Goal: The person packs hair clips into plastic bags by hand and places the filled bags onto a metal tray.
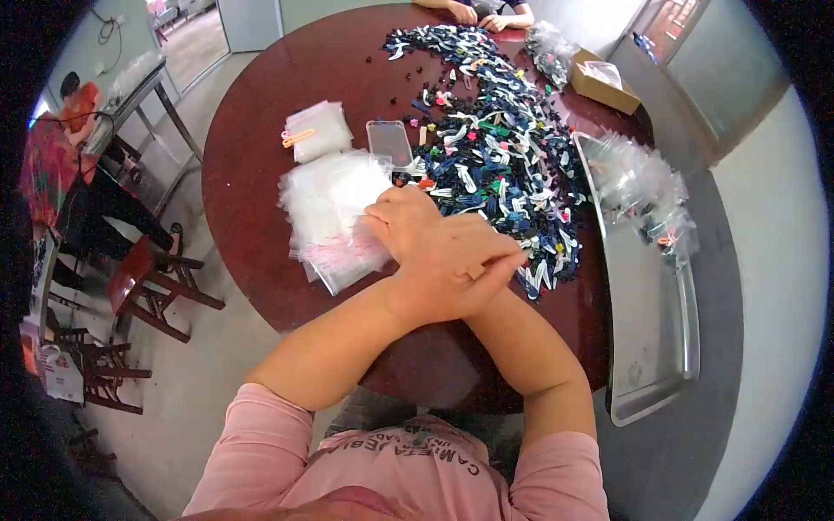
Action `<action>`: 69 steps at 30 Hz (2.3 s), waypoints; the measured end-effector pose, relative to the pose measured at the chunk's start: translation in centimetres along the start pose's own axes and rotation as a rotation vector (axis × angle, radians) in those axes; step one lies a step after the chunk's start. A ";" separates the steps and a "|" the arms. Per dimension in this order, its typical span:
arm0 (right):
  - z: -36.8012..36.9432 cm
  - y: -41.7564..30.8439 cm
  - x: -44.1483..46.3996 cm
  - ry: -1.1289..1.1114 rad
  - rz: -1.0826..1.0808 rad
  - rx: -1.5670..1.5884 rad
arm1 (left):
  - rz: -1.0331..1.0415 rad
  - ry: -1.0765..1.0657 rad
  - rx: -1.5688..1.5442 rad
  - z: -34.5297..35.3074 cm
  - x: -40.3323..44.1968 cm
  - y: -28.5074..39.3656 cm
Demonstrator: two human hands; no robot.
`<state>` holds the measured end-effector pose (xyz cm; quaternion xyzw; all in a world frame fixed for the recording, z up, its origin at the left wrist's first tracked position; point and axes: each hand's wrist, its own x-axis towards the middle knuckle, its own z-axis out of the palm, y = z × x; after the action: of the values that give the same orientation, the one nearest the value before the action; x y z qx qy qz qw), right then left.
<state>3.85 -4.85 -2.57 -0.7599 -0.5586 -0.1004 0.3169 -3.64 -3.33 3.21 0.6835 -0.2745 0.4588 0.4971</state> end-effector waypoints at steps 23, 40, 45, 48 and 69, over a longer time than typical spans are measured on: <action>-14.1 1.9 -10.4 0.112 0.577 0.553 | -0.497 -0.456 0.147 0.2 -0.4 -1.8; -14.1 2.6 -10.6 0.350 0.612 0.912 | -1.168 -0.016 -0.307 -0.7 -1.1 -4.7; -13.7 2.8 -10.5 0.406 0.672 0.902 | -1.209 -0.037 -0.282 -0.9 -0.6 -4.3; -13.5 3.0 -10.5 0.422 0.653 0.911 | -1.174 -0.013 -0.422 -0.8 -0.5 -4.1; -13.9 2.4 -10.5 0.545 0.560 0.857 | -1.128 -0.089 -0.384 -0.8 -0.9 -4.4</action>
<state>5.08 -21.77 2.01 -0.6292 -0.2254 0.0303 0.7433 -0.59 -1.10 0.60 0.6401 0.0321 0.0369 0.7667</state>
